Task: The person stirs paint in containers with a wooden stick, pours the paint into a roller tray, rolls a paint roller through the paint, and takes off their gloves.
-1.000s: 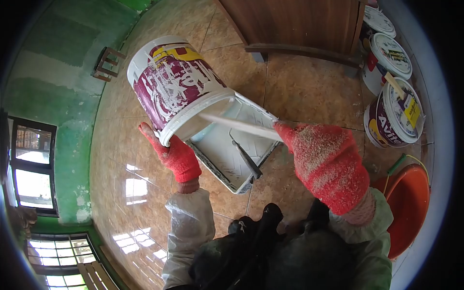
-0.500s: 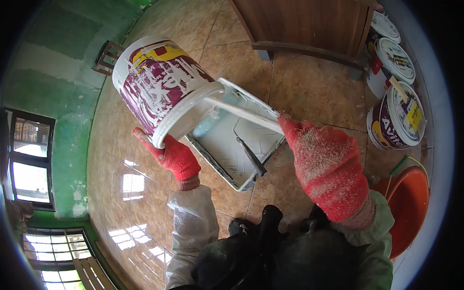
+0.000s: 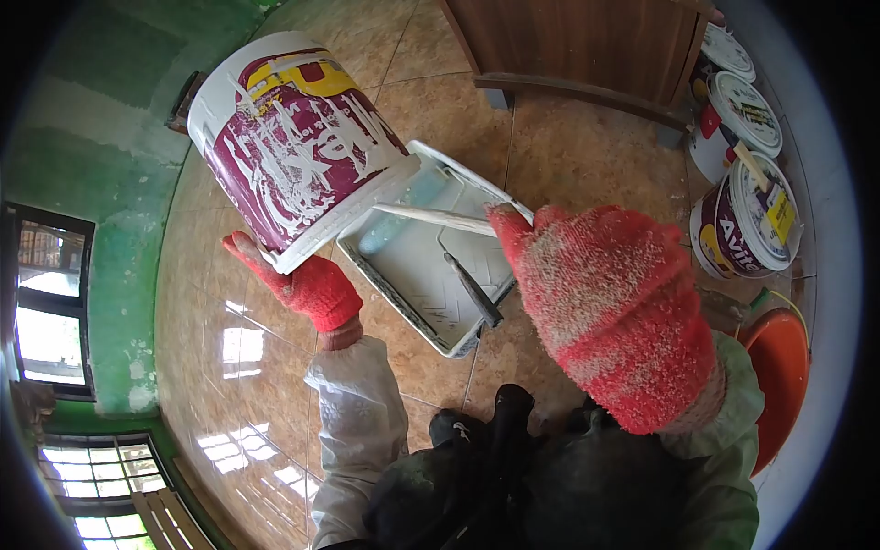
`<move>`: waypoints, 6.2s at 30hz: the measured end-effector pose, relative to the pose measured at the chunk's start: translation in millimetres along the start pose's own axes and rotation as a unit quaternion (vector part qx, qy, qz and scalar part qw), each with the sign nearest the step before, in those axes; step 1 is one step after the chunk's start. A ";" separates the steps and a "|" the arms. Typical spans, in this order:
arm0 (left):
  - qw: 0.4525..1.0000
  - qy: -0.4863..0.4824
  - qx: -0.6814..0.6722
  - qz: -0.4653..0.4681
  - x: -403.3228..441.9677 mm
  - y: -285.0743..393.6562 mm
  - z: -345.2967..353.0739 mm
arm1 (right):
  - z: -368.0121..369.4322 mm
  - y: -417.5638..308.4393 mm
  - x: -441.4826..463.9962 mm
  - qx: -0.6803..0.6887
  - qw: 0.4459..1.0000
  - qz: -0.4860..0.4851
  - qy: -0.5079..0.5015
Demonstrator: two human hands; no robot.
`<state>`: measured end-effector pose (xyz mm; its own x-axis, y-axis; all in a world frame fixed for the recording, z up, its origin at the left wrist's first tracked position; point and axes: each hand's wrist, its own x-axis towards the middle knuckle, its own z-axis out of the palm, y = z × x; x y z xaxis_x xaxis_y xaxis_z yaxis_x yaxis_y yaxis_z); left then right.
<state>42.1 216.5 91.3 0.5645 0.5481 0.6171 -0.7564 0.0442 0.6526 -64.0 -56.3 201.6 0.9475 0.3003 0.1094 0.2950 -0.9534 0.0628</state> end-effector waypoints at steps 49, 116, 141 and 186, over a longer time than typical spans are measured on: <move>0.787 0.104 0.426 -0.435 -54.4 47.1 -197.5 | 116.9 -87.3 44.8 0.082 0.955 -0.260 -0.112; 0.980 -0.048 0.186 0.048 4.8 -7.6 -56.1 | 54.8 -15.9 9.2 0.110 0.990 -0.013 0.089; 0.913 -0.026 0.109 -0.393 -33.2 -26.5 30.2 | 59.6 61.1 -76.7 0.515 0.810 0.256 -0.113; 0.707 -0.186 0.600 -0.323 -171.3 17.6 -118.0 | 242.8 -89.1 32.4 0.305 0.947 0.003 -0.098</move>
<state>-106.9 221.9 -54.8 0.8812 0.4697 -0.0539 0.3994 -0.6785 0.6166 -29.7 31.8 -41.3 0.9365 0.3408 -0.0826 0.2486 -0.8113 -0.5291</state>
